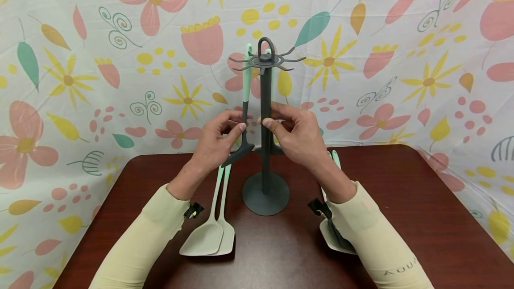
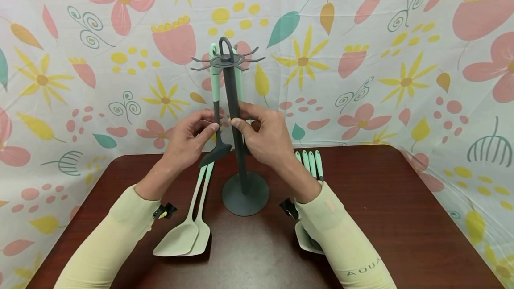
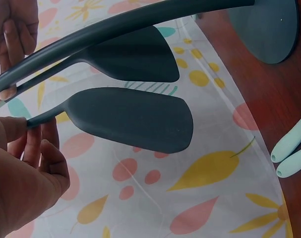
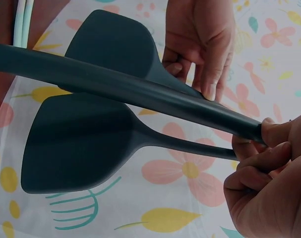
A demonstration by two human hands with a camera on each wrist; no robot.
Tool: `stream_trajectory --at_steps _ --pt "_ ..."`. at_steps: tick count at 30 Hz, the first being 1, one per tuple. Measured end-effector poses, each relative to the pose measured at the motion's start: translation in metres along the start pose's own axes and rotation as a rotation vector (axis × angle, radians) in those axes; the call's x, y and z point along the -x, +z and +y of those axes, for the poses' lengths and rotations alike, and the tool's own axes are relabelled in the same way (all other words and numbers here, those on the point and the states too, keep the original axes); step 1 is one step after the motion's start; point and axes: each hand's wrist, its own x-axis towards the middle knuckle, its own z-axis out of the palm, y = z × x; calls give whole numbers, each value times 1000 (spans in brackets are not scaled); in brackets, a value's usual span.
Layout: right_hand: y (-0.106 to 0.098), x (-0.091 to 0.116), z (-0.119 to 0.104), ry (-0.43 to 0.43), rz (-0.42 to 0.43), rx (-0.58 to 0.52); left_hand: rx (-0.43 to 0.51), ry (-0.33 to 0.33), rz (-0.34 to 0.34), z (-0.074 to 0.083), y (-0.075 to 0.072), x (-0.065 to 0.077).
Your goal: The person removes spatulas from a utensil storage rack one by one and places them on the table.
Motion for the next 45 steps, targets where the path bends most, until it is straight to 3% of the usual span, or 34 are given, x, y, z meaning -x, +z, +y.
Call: stream_trajectory --at_steps 12,29,45 --pt "0 0 0 -1 -1 1 -14 7 5 -2 -1 0" --pt "1 0 2 -10 1 -5 -10 -45 46 -1 -3 0" --pt "0 0 1 6 0 -13 34 -43 59 0 -9 0"
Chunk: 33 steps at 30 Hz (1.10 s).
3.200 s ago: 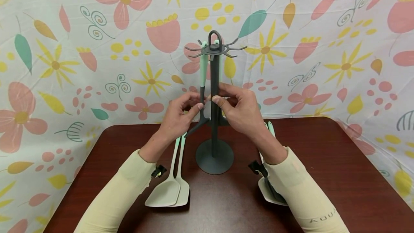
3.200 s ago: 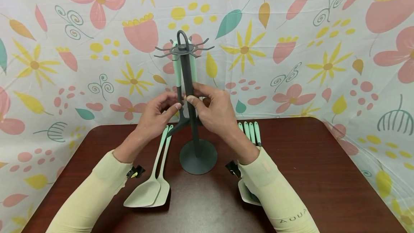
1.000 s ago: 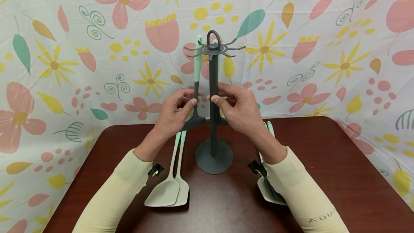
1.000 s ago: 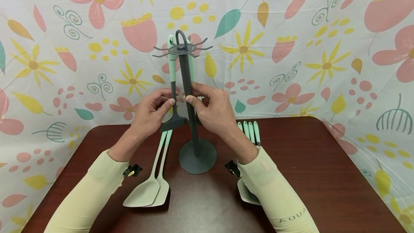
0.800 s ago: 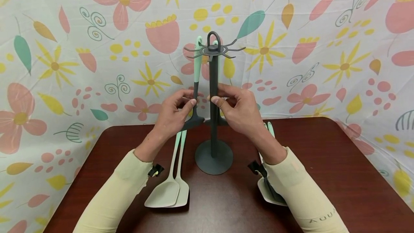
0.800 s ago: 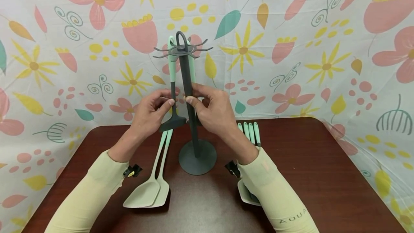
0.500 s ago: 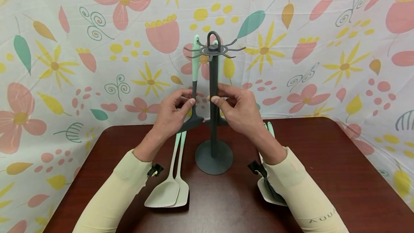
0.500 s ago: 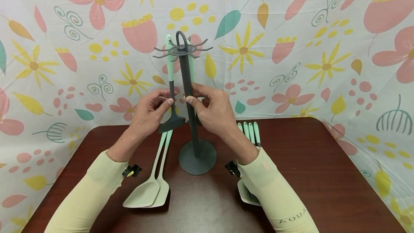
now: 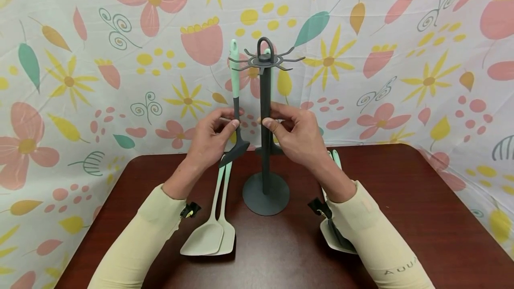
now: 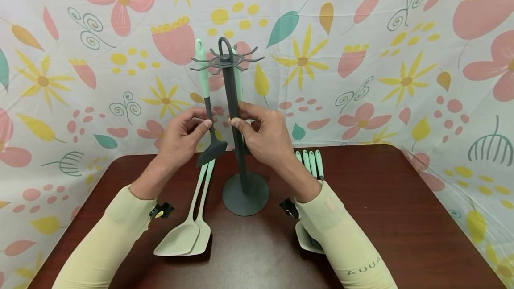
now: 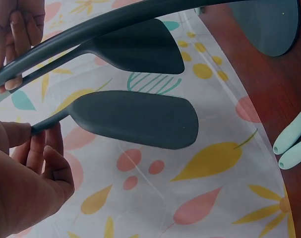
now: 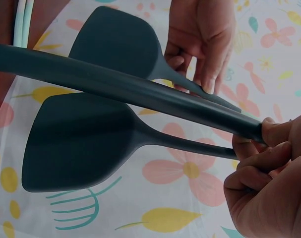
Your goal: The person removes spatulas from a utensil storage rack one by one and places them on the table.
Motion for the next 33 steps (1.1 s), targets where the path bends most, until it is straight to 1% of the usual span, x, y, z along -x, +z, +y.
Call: stream_trajectory --at_steps 7,13,17,24,33 --pt "0 0 0 1 4 3 -5 -21 14 -2 -4 3" --pt "0 0 0 7 3 1 2 -20 22 -2 -7 5" --pt "0 0 -1 10 3 -1 -11 -24 25 -1 -8 8" --pt "0 1 -1 8 2 -9 -59 -63 42 1 -11 12" --pt "0 1 -1 13 0 -10 -30 -99 39 4 -16 17"
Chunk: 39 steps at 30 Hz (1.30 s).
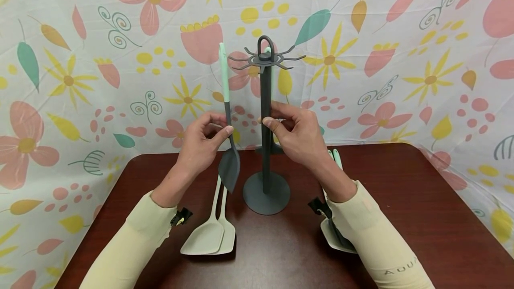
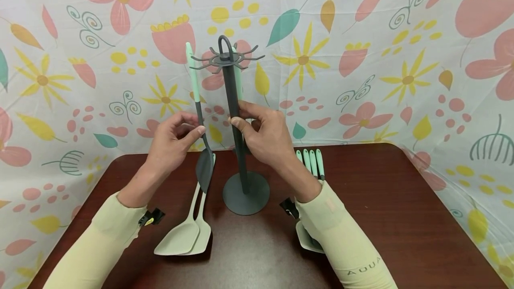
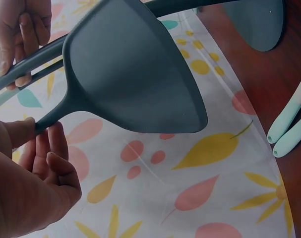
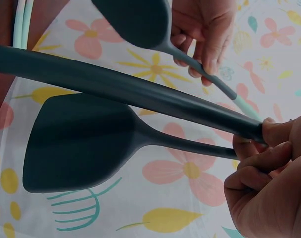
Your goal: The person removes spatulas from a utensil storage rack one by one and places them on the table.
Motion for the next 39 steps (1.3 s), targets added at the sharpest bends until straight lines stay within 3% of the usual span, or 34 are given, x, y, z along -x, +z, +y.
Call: stream_trajectory --at_steps 10,28,39 --pt "0 -1 3 1 0 -17 -17 -43 -20 4 -5 7" --pt "0 0 3 -3 2 -33 -126 -85 -58 0 -10 17" --pt "0 0 3 0 1 -35 -201 -154 -66 -2 -14 25"
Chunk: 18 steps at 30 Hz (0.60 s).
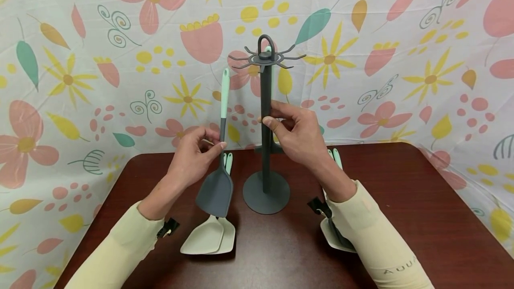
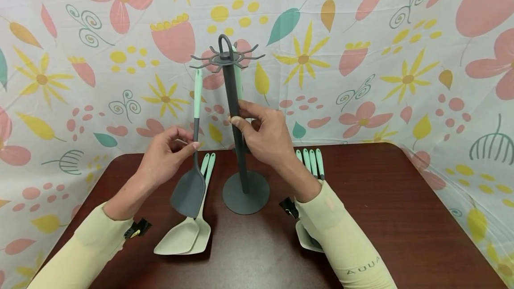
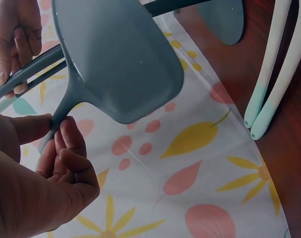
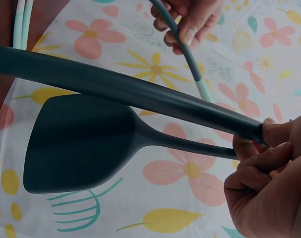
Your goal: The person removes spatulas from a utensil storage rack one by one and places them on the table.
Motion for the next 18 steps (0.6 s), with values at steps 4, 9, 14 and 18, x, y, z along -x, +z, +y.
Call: stream_trajectory --at_steps 4,9,14,18 --pt "0 0 0 -6 3 2 -10 -12 -15 -2 0 2" --pt "0 1 -1 -7 9 16 -16 -32 -34 -5 0 3" --pt "1 1 -1 -4 12 13 -33 -57 -45 -11 -1 6" --pt "1 1 -1 -1 13 19 -35 -76 -53 -15 -2 9"
